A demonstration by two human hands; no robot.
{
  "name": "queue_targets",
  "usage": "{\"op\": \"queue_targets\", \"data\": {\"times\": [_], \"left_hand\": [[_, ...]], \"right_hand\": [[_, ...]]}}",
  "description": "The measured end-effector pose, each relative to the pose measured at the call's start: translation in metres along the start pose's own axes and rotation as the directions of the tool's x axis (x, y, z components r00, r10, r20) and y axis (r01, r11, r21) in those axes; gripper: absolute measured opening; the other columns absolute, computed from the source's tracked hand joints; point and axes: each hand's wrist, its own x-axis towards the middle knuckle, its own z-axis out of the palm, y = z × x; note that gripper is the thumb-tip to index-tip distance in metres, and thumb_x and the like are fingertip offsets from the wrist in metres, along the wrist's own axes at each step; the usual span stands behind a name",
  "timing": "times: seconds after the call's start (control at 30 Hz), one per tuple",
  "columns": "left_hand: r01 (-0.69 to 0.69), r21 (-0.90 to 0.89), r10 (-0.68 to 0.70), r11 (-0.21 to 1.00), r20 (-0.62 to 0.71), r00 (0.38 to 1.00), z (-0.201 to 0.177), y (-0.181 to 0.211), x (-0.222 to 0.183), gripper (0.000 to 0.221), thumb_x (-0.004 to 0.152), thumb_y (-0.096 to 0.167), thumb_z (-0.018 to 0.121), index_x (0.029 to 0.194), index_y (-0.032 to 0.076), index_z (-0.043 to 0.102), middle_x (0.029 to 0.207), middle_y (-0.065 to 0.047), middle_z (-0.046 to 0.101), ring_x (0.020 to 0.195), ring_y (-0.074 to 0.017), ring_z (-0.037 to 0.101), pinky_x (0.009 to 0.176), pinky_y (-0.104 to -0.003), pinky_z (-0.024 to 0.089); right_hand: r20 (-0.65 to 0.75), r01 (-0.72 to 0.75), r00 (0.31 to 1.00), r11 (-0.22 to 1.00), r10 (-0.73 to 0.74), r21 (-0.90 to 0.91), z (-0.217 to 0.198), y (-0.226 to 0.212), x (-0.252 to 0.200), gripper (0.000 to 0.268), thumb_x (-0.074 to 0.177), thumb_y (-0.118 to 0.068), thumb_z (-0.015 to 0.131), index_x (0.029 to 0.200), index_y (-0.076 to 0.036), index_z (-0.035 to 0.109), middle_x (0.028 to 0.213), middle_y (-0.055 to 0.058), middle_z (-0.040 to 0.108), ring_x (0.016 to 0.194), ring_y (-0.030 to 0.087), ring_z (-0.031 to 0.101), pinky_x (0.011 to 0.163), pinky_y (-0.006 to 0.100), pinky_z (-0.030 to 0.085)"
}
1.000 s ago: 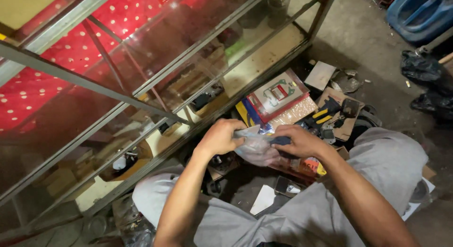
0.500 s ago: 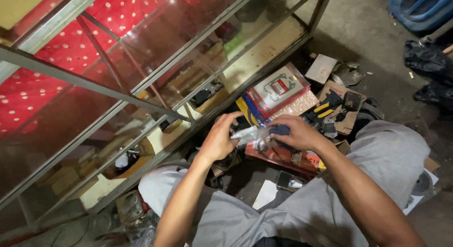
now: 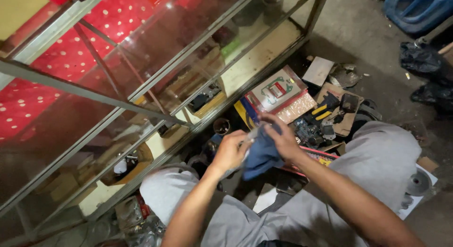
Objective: The recorder is using a cloth to wipe dust off various plastic-packaged motorcycle gaskets and parts.
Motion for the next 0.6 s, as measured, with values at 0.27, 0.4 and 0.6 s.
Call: {"op": "queue_targets", "data": {"times": [0.27,0.4,0.6], "left_hand": [[-0.191,0.019,0.189,0.981,0.084,0.978,-0.015,0.005,-0.005,0.007,0.088,-0.001,0.066,0.093,-0.001,0.07,0.096,-0.015,0.066,0.088,-0.0351,0.068,0.077,-0.04,0.054],[-0.093,0.06,0.098,0.994,-0.09,0.991,-0.018,0.006,-0.002,0.009,0.089,0.003,0.071,0.097,-0.001,0.072,0.092,-0.017,0.066,0.083,-0.0362,0.067,0.073,-0.04,0.053],[0.103,-0.18,-0.127,0.978,-0.125,0.984,0.011,-0.004,-0.003,0.013,0.097,0.01,0.069,0.104,-0.001,0.071,0.094,-0.011,0.069,0.083,-0.0242,0.065,0.075,-0.033,0.052]], "right_hand": [[-0.003,-0.103,0.991,0.758,0.132,-0.644,-0.025,0.055,0.017,0.037,0.1,-0.037,0.06,0.114,-0.005,0.074,0.104,0.015,0.077,0.095,0.02,0.071,0.086,0.035,0.055],[-0.24,-0.227,0.965,0.793,0.105,-0.565,-0.029,0.044,0.025,0.032,0.101,-0.034,0.064,0.114,-0.007,0.074,0.096,0.017,0.075,0.09,0.028,0.07,0.081,0.038,0.055],[-0.079,0.144,0.979,0.911,-0.188,-0.387,0.001,0.016,0.0,0.034,0.099,-0.026,0.063,0.124,-0.003,0.063,0.111,0.017,0.069,0.101,0.03,0.07,0.091,0.039,0.053]]}}
